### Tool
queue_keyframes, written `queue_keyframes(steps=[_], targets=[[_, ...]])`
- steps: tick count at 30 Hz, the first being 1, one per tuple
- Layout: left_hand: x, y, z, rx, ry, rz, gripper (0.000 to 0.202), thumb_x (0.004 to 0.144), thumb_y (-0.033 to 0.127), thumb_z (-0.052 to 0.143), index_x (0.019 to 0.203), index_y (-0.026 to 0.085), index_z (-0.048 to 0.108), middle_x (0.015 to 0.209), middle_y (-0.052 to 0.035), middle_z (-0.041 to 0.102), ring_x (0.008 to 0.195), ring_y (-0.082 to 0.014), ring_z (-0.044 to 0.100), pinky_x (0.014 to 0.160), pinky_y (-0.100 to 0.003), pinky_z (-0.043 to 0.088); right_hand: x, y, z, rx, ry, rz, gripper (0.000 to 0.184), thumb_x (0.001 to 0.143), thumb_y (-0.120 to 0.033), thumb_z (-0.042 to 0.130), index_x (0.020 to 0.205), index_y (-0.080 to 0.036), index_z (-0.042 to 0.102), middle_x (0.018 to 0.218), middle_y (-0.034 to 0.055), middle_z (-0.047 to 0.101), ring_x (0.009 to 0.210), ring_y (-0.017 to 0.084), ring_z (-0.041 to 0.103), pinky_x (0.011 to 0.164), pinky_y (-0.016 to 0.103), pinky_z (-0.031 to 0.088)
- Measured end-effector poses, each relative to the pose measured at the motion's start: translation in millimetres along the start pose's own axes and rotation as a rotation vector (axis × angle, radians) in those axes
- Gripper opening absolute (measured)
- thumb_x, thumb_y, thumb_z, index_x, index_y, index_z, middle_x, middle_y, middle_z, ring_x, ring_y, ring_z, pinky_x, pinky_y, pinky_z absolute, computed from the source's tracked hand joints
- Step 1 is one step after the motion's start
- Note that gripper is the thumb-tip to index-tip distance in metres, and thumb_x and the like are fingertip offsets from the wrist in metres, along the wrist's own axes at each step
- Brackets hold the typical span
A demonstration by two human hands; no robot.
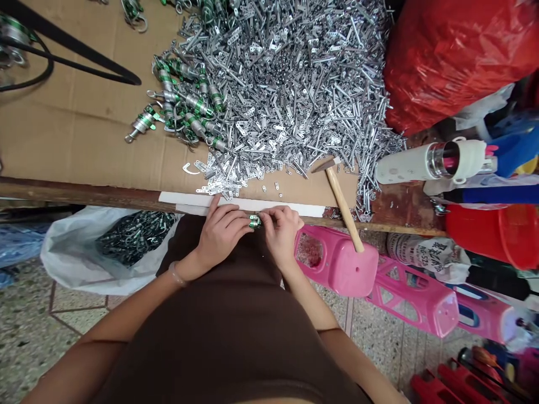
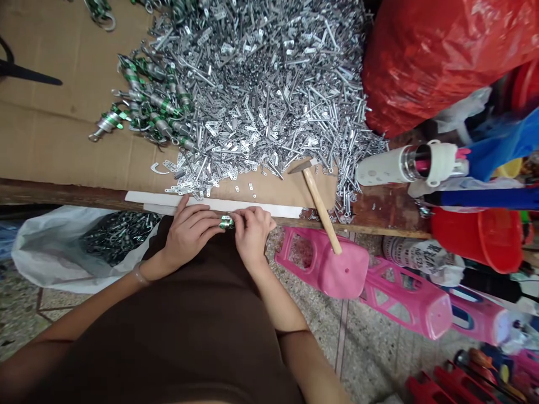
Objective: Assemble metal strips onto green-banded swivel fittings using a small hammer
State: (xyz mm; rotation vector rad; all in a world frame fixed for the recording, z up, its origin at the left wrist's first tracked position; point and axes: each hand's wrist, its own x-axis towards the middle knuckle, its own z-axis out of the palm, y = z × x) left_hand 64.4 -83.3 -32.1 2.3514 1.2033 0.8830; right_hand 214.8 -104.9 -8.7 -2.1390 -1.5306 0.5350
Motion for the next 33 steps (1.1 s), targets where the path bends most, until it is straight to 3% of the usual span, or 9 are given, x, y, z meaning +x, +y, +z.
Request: queue_keyframes(steps=[5, 13, 27, 33], targets=[[0.3, 0.0, 0.2, 0.021, 0.011, 0.019, 0.01, 0.083, 0.029, 0.058, 0.086, 0.022, 0.064, 0.085, 0.0012, 0.069, 0.092, -0.0195, 0.059, 0.107, -0.053, 0.032, 1.2, -1.1, -0.8, -0.013, -0.075, -0.026, 0.015, 0.085, -0.032, 0.054, 0.076, -0.024, 0.064, 0.085, 0.0005, 0.059, 0.086, 0.019, 0.045, 0.075, 0.033, 0.026], [0.4, -0.7, -0.6, 0.023, 0.022, 0.044, 0.007, 0.082, 0.026, 0.06, 0.084, 0.021, 0.064, 0.085, 0.0, 0.069, 0.092, -0.0202, 0.058, 0.106, -0.053, 0.033, 13.0, -5.9, -7.0, -0.244, -0.204, -0.256, 0.012, 0.085, -0.027, 0.055, 0.084, -0.022, 0.065, 0.093, 0.0037, 0.06, 0.089, 0.02, 0.043, 0.078, 0.036, 0.024], [0.5, -1.9, 1.6, 0.034, 0.058, 0.052, 0.007, 0.082, 0.027, 0.06, 0.08, 0.022, 0.064, 0.083, 0.0015, 0.069, 0.091, -0.0188, 0.058, 0.105, -0.052, 0.033, 41.0, -9.1, -22.5, -0.332, -0.473, -0.587, 0.018, 0.089, -0.024, 0.048, 0.086, -0.019, 0.065, 0.095, 0.0038, 0.06, 0.092, 0.02, 0.043, 0.079, 0.033, 0.023], [-0.1, -0.9, 2.3, 0.026, 0.062, 0.041, 0.007, 0.082, 0.027, 0.06, 0.081, 0.022, 0.064, 0.084, 0.0021, 0.069, 0.091, -0.0182, 0.058, 0.106, -0.052, 0.033, 50.4, -8.2, -23.8, -0.275, -0.558, -0.602, 0.021, 0.09, -0.026, 0.048, 0.084, -0.018, 0.066, 0.089, 0.0038, 0.06, 0.088, 0.019, 0.045, 0.077, 0.032, 0.024]])
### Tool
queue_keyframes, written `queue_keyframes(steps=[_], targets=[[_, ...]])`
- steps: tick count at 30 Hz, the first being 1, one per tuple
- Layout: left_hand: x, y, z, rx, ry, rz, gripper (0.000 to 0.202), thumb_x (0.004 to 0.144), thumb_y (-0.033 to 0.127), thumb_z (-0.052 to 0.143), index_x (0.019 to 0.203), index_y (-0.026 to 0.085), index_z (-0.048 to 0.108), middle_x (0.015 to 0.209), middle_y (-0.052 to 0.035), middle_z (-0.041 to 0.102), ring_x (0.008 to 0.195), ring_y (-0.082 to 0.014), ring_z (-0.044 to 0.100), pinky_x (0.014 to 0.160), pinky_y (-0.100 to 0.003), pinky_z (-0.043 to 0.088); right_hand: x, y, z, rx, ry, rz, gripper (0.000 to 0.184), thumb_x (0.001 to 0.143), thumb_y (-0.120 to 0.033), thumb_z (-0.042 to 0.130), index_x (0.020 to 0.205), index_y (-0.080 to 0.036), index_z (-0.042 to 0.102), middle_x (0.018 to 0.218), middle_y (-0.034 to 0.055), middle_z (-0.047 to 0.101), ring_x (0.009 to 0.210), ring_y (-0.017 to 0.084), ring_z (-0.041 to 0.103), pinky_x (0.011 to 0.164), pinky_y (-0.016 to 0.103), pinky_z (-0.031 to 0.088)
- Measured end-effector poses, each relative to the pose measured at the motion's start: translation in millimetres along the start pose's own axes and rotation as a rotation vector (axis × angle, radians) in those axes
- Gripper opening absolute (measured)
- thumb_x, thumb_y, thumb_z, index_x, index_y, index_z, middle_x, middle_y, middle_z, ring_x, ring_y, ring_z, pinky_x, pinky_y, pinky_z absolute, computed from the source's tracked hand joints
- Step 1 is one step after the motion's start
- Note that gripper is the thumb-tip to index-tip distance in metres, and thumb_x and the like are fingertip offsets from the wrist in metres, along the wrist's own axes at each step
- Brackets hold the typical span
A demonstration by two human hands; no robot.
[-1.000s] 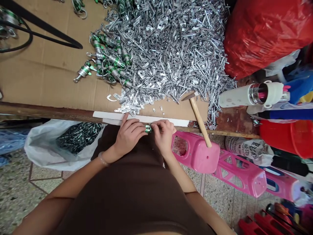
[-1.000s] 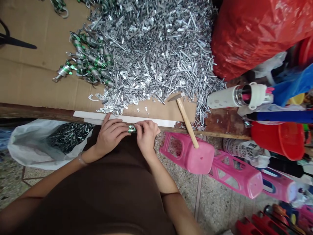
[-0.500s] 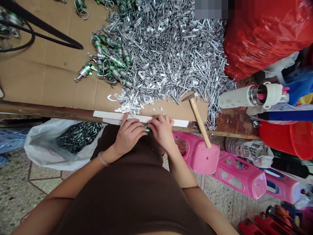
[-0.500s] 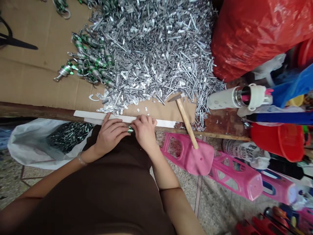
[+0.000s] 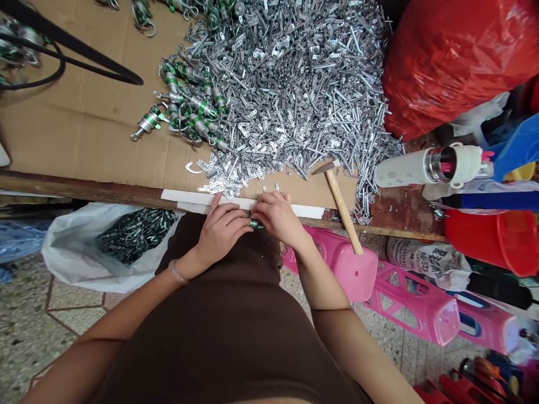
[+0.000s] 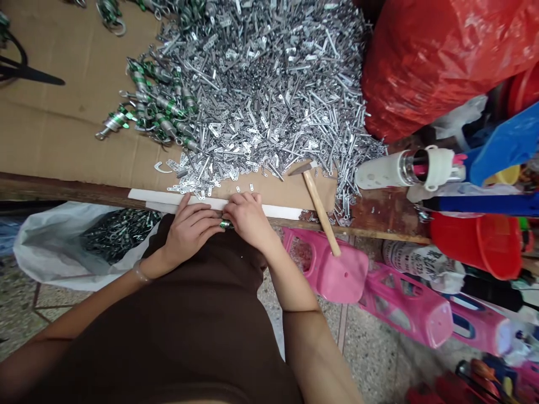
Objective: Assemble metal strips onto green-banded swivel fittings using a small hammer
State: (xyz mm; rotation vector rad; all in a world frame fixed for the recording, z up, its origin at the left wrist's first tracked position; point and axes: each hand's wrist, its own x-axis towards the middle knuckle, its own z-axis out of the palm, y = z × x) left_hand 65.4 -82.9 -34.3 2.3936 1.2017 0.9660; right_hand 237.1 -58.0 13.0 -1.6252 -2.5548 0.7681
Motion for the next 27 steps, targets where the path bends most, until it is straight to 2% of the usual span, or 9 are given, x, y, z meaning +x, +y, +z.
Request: queue_keyframes(steps=[12, 15, 17, 19, 20, 22, 23, 25, 27], targets=[[0.0, -0.9, 0.1, -0.013, -0.002, 0.007, 0.006, 0.082, 0.027, 0.06, 0.081, 0.022, 0.063, 0.083, 0.0022, 0.069, 0.09, -0.0178, 0.059, 0.106, -0.052, 0.032, -12.7, -0.2, 3.4, 0.247, 0.097, 0.196, 0.02, 0.089, -0.027, 0.048, 0.092, -0.023, 0.067, 0.091, 0.0022, 0.061, 0.091, 0.018, 0.05, 0.082, 0.034, 0.029], [0.0, -0.6, 0.2, -0.018, 0.004, 0.001, 0.007, 0.082, 0.027, 0.06, 0.081, 0.022, 0.064, 0.083, 0.0018, 0.069, 0.091, -0.018, 0.058, 0.106, -0.052, 0.032, -17.9, -1.9, 7.0, 0.292, 0.153, 0.213, 0.018, 0.088, -0.029, 0.05, 0.092, -0.022, 0.066, 0.091, 0.0024, 0.062, 0.093, 0.019, 0.052, 0.085, 0.034, 0.032], [0.2, -0.5, 0.0, -0.019, 0.007, -0.003, 0.006, 0.082, 0.027, 0.06, 0.081, 0.022, 0.064, 0.083, 0.0017, 0.069, 0.091, -0.018, 0.058, 0.106, -0.052, 0.032, -23.7, 1.8, 8.9, 0.342, 0.236, 0.218, 0.018, 0.088, -0.029, 0.048, 0.09, -0.022, 0.065, 0.091, 0.0025, 0.063, 0.093, 0.018, 0.053, 0.086, 0.034, 0.035], [0.6, -0.5, -0.2, -0.021, 0.012, -0.001, 0.005, 0.081, 0.026, 0.061, 0.081, 0.022, 0.064, 0.082, 0.0017, 0.069, 0.09, -0.0179, 0.059, 0.107, -0.052, 0.032, -31.5, 14.4, 7.8, 0.356, 0.401, 0.291, 0.02, 0.088, -0.031, 0.045, 0.088, -0.022, 0.063, 0.091, 0.0029, 0.062, 0.092, 0.018, 0.054, 0.086, 0.034, 0.038], [0.8, -0.5, -0.4, -0.021, 0.016, 0.002, 0.004, 0.081, 0.026, 0.061, 0.08, 0.022, 0.063, 0.082, 0.0017, 0.068, 0.09, -0.018, 0.059, 0.107, -0.052, 0.032, -35.7, 24.7, 6.1, 0.321, 0.513, 0.374, 0.022, 0.088, -0.034, 0.044, 0.089, -0.022, 0.062, 0.093, 0.004, 0.061, 0.093, 0.019, 0.054, 0.087, 0.035, 0.038], [1.1, -0.9, -0.6, -0.021, 0.023, 0.016, 0.004, 0.08, 0.025, 0.062, 0.08, 0.021, 0.063, 0.082, 0.0014, 0.068, 0.089, -0.0183, 0.059, 0.106, -0.052, 0.032, -43.5, 51.5, 1.6, 0.156, 0.737, 0.612, 0.028, 0.085, -0.04, 0.045, 0.1, -0.02, 0.059, 0.102, 0.0084, 0.058, 0.1, 0.023, 0.05, 0.09, 0.041, 0.036], [1.2, -1.1, -0.6, -0.02, 0.024, 0.024, 0.004, 0.08, 0.025, 0.063, 0.08, 0.021, 0.063, 0.082, 0.0014, 0.068, 0.089, -0.0185, 0.059, 0.106, -0.052, 0.033, -46.5, 66.4, -0.4, 0.051, 0.81, 0.737, 0.035, 0.083, -0.042, 0.048, 0.107, -0.019, 0.056, 0.107, 0.0116, 0.054, 0.105, 0.026, 0.046, 0.092, 0.044, 0.034], [1.2, -1.6, -0.6, -0.016, 0.024, 0.034, 0.004, 0.08, 0.024, 0.063, 0.081, 0.021, 0.063, 0.082, 0.0014, 0.068, 0.089, -0.0186, 0.059, 0.106, -0.052, 0.033, -49.3, 94.7, -2.5, -0.094, 0.797, 0.891, 0.053, 0.075, -0.047, 0.057, 0.117, -0.015, 0.05, 0.115, 0.017, 0.048, 0.111, 0.032, 0.04, 0.093, 0.049, 0.03], [1.2, -2.0, -0.5, -0.006, 0.012, 0.036, 0.004, 0.08, 0.024, 0.062, 0.083, 0.022, 0.063, 0.082, 0.0015, 0.068, 0.09, -0.0184, 0.059, 0.106, -0.052, 0.033, -48.1, 115.5, -1.4, -0.138, 0.688, 0.924, 0.06, 0.071, -0.049, 0.061, 0.118, -0.013, 0.05, 0.115, 0.0189, 0.048, 0.11, 0.034, 0.04, 0.093, 0.05, 0.03]])
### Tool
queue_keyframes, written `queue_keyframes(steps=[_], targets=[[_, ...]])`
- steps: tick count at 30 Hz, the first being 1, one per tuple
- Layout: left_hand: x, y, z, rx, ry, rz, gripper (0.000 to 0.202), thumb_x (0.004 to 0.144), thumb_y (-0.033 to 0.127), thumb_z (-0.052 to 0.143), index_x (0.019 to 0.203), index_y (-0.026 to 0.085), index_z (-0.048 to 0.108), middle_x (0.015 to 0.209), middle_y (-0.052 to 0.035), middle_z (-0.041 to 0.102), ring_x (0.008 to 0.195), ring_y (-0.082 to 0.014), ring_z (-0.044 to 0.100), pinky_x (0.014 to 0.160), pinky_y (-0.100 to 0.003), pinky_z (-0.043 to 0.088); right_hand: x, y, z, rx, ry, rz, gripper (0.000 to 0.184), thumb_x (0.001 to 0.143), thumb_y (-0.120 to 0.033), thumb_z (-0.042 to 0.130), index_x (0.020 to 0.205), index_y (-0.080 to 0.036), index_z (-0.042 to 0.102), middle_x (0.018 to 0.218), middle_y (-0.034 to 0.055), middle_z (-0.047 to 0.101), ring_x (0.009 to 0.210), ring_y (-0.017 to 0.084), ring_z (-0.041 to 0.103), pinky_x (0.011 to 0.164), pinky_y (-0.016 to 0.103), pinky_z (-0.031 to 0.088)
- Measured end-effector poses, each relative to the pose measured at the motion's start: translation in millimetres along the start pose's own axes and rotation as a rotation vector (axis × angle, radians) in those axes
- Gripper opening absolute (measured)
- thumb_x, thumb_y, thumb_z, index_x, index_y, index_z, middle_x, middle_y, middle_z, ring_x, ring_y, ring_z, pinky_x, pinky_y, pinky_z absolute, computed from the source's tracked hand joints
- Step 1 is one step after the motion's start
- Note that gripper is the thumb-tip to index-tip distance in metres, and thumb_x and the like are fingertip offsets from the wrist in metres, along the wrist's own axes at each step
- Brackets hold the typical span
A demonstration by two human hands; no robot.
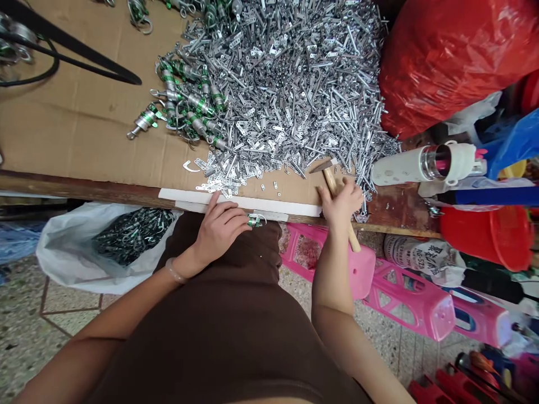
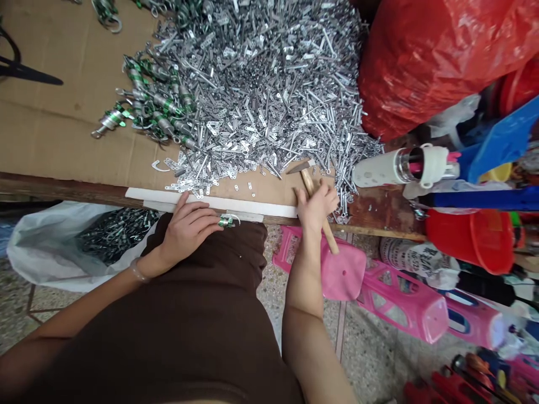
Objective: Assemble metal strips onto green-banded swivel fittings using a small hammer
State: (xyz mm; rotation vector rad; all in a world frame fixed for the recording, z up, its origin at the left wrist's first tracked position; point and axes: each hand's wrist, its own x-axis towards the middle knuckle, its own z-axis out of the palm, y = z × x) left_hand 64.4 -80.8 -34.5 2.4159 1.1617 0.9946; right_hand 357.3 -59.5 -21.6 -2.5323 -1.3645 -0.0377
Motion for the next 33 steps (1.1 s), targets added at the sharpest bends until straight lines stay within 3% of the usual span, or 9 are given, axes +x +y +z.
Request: queue_keyframes(steps=[2, 6, 12, 16, 21, 26, 30, 33], targets=[[0.1, 0.1, -0.1, 0.018, -0.019, -0.001, 0.007, 0.081, 0.025, 0.061, 0.087, 0.023, 0.064, 0.083, 0.0014, 0.067, 0.09, -0.0184, 0.058, 0.107, -0.052, 0.032, 7.4, 4.1, 8.5, -0.019, -0.044, -0.031, 0.052, 0.075, -0.048, 0.057, 0.115, -0.014, 0.053, 0.111, 0.0177, 0.05, 0.106, 0.032, 0.043, 0.09, 0.049, 0.032], [0.6, 0.8, -0.6, 0.051, -0.048, 0.015, 0.012, 0.082, 0.024, 0.059, 0.093, 0.024, 0.064, 0.084, 0.0006, 0.067, 0.09, -0.0189, 0.057, 0.105, -0.055, 0.033, 10.6, 1.3, 16.5, -0.019, 0.001, -0.076, 0.037, 0.085, -0.038, 0.042, 0.109, -0.014, 0.058, 0.102, 0.0151, 0.054, 0.098, 0.028, 0.047, 0.085, 0.045, 0.036], [0.2, 0.6, 0.1, 0.028, -0.057, -0.005, 0.013, 0.081, 0.023, 0.06, 0.093, 0.026, 0.065, 0.084, 0.0008, 0.066, 0.09, -0.0187, 0.056, 0.105, -0.055, 0.033, 4.4, -3.7, 5.5, 0.018, 0.013, -0.108, 0.034, 0.086, -0.034, 0.038, 0.104, -0.014, 0.059, 0.097, 0.0131, 0.054, 0.09, 0.025, 0.05, 0.08, 0.04, 0.039], [-0.2, 0.6, -0.2, 0.013, -0.067, -0.011, 0.011, 0.082, 0.023, 0.06, 0.091, 0.025, 0.065, 0.084, 0.0004, 0.066, 0.091, -0.0189, 0.056, 0.105, -0.055, 0.032, -24.6, -20.9, -24.7, 0.142, -0.033, -0.124, 0.036, 0.09, -0.038, 0.031, 0.094, -0.016, 0.06, 0.082, 0.0082, 0.056, 0.077, 0.02, 0.052, 0.068, 0.032, 0.04], [0.1, 0.4, -0.9, 0.033, -0.063, 0.007, 0.011, 0.082, 0.024, 0.059, 0.091, 0.025, 0.065, 0.083, 0.001, 0.066, 0.091, -0.0187, 0.056, 0.105, -0.054, 0.033, -82.9, -55.3, -58.1, 0.343, -0.27, -0.387, 0.031, 0.092, -0.035, 0.035, 0.096, -0.017, 0.06, 0.078, 0.0053, 0.059, 0.073, 0.016, 0.054, 0.066, 0.027, 0.042], [-0.4, 0.3, -0.2, 0.053, -0.043, 0.026, 0.012, 0.082, 0.026, 0.059, 0.093, 0.023, 0.064, 0.085, 0.0004, 0.067, 0.092, -0.0195, 0.056, 0.105, -0.055, 0.034, -119.1, -72.0, -54.2, 0.257, -0.409, -0.456, 0.034, 0.093, -0.034, 0.033, 0.106, -0.019, 0.06, 0.085, 0.008, 0.06, 0.077, 0.018, 0.057, 0.07, 0.029, 0.046], [-1.9, 0.5, 1.2, 0.011, -0.014, -0.003, 0.009, 0.082, 0.027, 0.059, 0.089, 0.021, 0.062, 0.085, 0.0003, 0.068, 0.091, -0.0193, 0.058, 0.105, -0.053, 0.034, -123.7, -73.3, -50.3, 0.147, -0.456, -0.435, 0.038, 0.093, -0.035, 0.032, 0.109, -0.017, 0.06, 0.086, 0.0091, 0.061, 0.077, 0.02, 0.058, 0.068, 0.031, 0.047], [-2.6, 0.8, 2.1, -0.027, -0.009, -0.05, 0.01, 0.082, 0.029, 0.06, 0.087, 0.02, 0.061, 0.083, 0.0006, 0.068, 0.091, -0.0192, 0.059, 0.107, -0.052, 0.033, -124.1, -71.5, -54.0, 0.196, -0.421, -0.446, 0.036, 0.093, -0.035, 0.033, 0.108, -0.018, 0.061, 0.084, 0.0076, 0.061, 0.075, 0.019, 0.057, 0.066, 0.03, 0.047]])
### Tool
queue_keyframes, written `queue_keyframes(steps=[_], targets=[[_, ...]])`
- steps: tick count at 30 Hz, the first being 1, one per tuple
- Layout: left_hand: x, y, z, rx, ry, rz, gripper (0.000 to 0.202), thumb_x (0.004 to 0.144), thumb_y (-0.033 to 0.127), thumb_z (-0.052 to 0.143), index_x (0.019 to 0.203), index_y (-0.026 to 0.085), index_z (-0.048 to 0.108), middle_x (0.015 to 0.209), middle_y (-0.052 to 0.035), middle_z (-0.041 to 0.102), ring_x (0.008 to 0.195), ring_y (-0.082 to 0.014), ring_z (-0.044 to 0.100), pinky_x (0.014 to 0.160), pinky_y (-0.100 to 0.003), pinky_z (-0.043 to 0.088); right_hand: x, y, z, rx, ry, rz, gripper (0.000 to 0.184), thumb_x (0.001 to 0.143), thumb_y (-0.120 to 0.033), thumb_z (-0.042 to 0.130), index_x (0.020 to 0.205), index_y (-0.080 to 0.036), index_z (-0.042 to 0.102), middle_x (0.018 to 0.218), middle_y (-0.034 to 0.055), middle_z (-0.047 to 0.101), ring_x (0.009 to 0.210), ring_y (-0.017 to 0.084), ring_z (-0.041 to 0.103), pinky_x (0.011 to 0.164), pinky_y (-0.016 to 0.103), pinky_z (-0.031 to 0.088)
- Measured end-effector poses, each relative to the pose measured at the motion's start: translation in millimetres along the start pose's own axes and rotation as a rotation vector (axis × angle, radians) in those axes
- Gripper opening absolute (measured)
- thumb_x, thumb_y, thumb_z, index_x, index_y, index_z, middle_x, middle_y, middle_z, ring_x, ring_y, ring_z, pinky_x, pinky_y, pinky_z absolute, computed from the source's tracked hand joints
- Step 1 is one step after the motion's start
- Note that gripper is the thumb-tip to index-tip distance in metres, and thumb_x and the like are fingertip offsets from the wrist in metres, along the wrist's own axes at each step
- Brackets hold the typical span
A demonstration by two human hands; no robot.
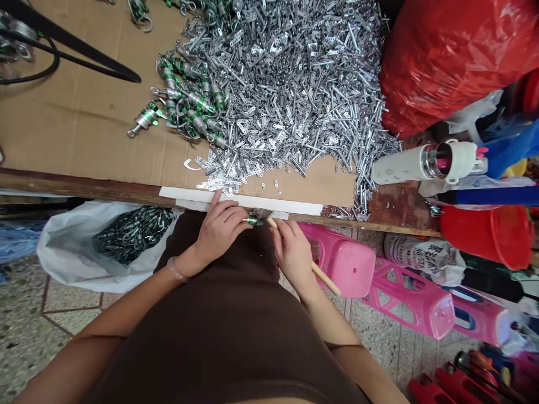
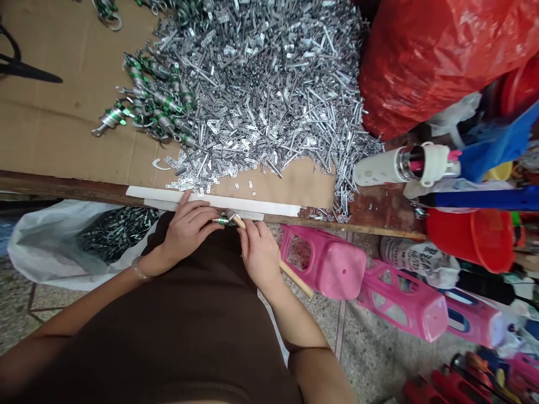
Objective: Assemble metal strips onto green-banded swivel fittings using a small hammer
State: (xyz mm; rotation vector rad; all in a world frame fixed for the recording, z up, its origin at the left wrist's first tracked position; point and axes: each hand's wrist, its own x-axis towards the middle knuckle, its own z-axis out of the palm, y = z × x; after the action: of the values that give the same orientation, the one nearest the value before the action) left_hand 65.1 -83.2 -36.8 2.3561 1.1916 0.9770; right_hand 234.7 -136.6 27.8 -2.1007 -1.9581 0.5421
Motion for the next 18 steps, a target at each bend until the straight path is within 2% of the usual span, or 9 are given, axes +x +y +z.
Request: queue_keyframes(steps=[4, 5, 9, 14, 16, 18], targets=[[0.7, 0.2, 0.1, -0.019, -0.003, -0.009, 0.008, 0.082, 0.028, 0.06, 0.083, 0.021, 0.06, 0.081, 0.0014, 0.068, 0.09, -0.0188, 0.059, 0.107, -0.051, 0.032, -4.4, 1.3, -1.3, 0.082, 0.209, -0.033, 0.033, 0.093, -0.031, 0.033, 0.107, -0.02, 0.06, 0.085, 0.008, 0.061, 0.078, 0.018, 0.058, 0.069, 0.03, 0.048], [1.0, 0.2, -0.1, -0.019, 0.001, -0.004, 0.008, 0.082, 0.028, 0.06, 0.083, 0.021, 0.06, 0.081, 0.0013, 0.068, 0.09, -0.0188, 0.059, 0.107, -0.051, 0.033, -4.4, 1.6, -0.5, 0.071, 0.204, -0.033, 0.033, 0.093, -0.031, 0.033, 0.108, -0.02, 0.06, 0.085, 0.0085, 0.061, 0.078, 0.018, 0.058, 0.069, 0.03, 0.048], [1.9, 0.2, -0.9, -0.006, 0.012, 0.016, 0.009, 0.081, 0.028, 0.061, 0.084, 0.02, 0.06, 0.081, 0.0007, 0.069, 0.09, -0.0194, 0.059, 0.106, -0.052, 0.034, -2.5, 0.8, 1.9, 0.012, 0.028, -0.034, 0.035, 0.093, -0.034, 0.033, 0.11, -0.018, 0.06, 0.083, 0.0091, 0.063, 0.076, 0.019, 0.058, 0.069, 0.031, 0.048], [1.2, 0.0, -1.4, -0.023, 0.001, -0.002, 0.006, 0.081, 0.027, 0.06, 0.084, 0.021, 0.062, 0.083, 0.001, 0.069, 0.091, -0.0193, 0.059, 0.107, -0.052, 0.033, -3.1, 2.4, 3.2, 0.031, 0.031, -0.023, 0.035, 0.093, -0.033, 0.033, 0.11, -0.018, 0.06, 0.083, 0.0088, 0.063, 0.078, 0.019, 0.058, 0.071, 0.03, 0.047], [1.2, -0.7, -1.4, -0.012, -0.005, 0.002, 0.005, 0.081, 0.026, 0.061, 0.083, 0.022, 0.063, 0.082, 0.0012, 0.069, 0.091, -0.0194, 0.06, 0.107, -0.053, 0.033, 3.4, 13.0, 3.5, 0.043, 0.007, -0.005, 0.035, 0.092, -0.035, 0.034, 0.108, -0.019, 0.061, 0.083, 0.0078, 0.063, 0.077, 0.019, 0.057, 0.071, 0.03, 0.047], [2.0, -1.6, -1.5, 0.001, -0.009, 0.019, 0.004, 0.081, 0.026, 0.061, 0.083, 0.022, 0.063, 0.082, 0.0014, 0.069, 0.09, -0.0191, 0.06, 0.106, -0.054, 0.034, 18.1, 33.6, 2.0, 0.019, 0.109, 0.072, 0.037, 0.092, -0.036, 0.033, 0.108, -0.017, 0.062, 0.083, 0.008, 0.062, 0.077, 0.019, 0.056, 0.072, 0.031, 0.046]])
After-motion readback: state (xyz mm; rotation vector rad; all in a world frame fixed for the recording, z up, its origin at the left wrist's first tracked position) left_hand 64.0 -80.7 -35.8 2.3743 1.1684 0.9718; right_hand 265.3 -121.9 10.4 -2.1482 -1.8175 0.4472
